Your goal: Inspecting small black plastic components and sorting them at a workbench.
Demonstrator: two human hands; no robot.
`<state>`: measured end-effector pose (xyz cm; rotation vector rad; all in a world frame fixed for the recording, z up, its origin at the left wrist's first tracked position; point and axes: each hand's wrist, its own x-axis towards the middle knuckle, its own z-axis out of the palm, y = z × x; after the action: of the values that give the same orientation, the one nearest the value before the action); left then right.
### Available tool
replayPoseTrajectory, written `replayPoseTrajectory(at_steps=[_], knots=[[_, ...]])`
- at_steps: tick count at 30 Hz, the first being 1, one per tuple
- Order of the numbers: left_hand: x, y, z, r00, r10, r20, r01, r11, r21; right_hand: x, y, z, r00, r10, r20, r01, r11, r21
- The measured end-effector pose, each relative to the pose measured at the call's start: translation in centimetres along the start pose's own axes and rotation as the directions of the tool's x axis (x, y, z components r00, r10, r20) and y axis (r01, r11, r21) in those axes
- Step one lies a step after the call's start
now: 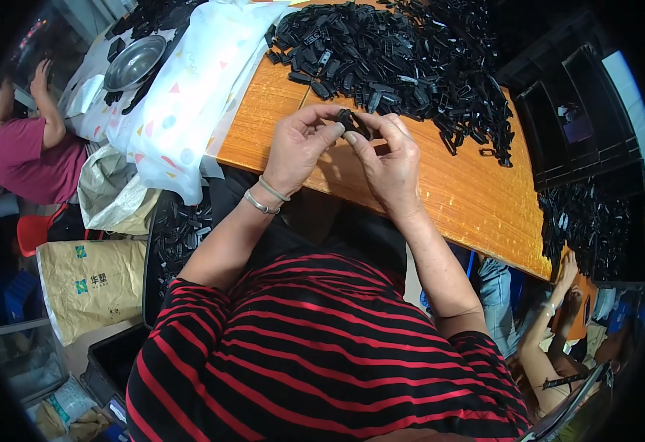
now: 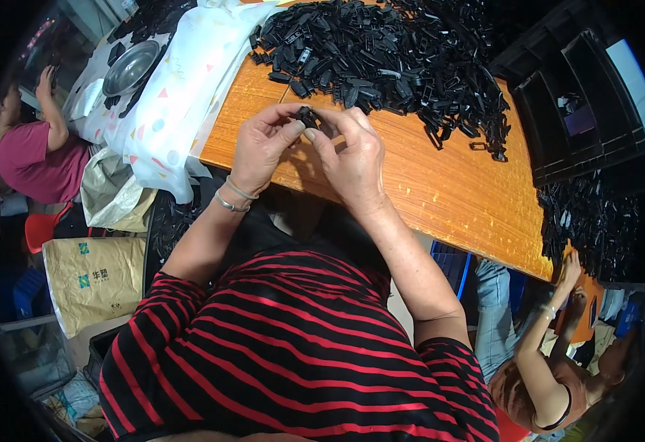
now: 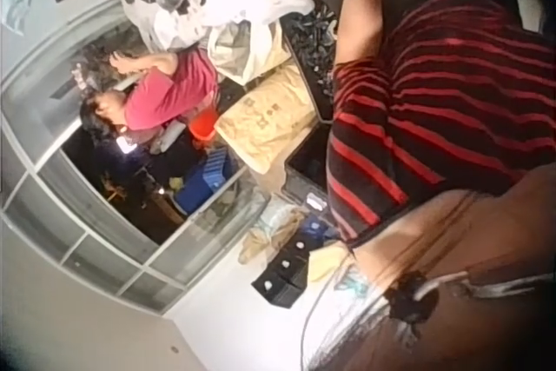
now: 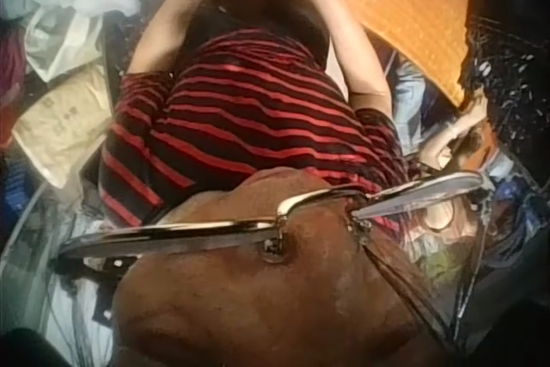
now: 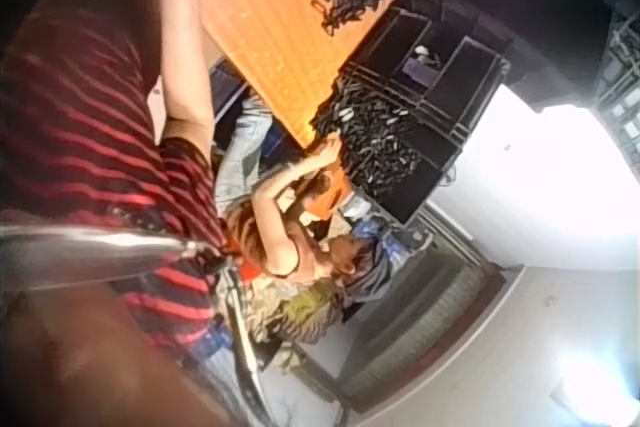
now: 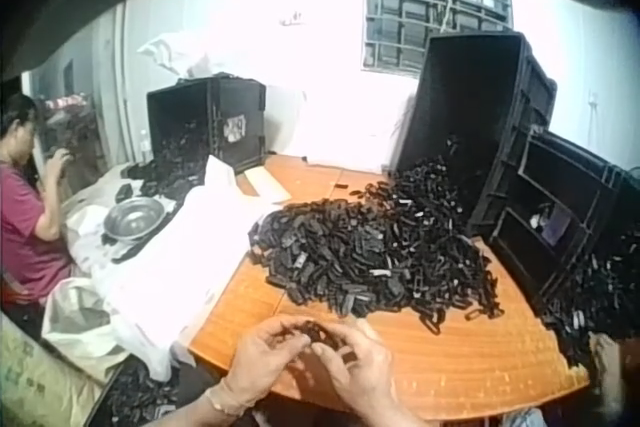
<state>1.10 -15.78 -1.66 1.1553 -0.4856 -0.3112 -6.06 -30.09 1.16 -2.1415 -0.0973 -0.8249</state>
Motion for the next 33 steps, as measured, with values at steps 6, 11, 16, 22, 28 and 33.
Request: replayPoseTrajectory(at_steps=[6,11,16,22,28,33], knots=[[-0.3,-0.2,-0.2,0.997,0.071,0.022,-0.072,0.993,0.090,-0.1,0.5,0.2,1.000,0.008,0.004,-0.008,1.000,0.008],[-1.2,-0.2,0.9,0.999,0.012,-0.037,-0.009,0.997,0.080,-0.7,0.8,0.4,1.000,-0.030,0.003,0.030,0.996,-0.086],[-2.2,-0.6,1.4,0.996,-0.020,-0.083,0.027,0.995,0.095,-2.1,1.1,1.4,0.995,-0.097,-0.029,0.091,0.980,-0.175],[-1.9,-0.5,0.6,0.991,-0.133,-0.034,0.133,0.991,-0.012,-2.3,1.9,1.9,0.996,0.090,-0.012,-0.091,0.995,-0.036],[-1.8,0.0,0.3,0.988,-0.147,0.043,0.153,0.959,-0.237,-2.9,1.8,3.2,0.968,0.163,0.189,-0.222,0.908,0.355],[-1.9,0.4,1.3,0.996,-0.092,-0.023,0.083,0.967,-0.240,-2.9,0.0,3.6,0.988,0.112,0.103,-0.143,0.912,0.384]])
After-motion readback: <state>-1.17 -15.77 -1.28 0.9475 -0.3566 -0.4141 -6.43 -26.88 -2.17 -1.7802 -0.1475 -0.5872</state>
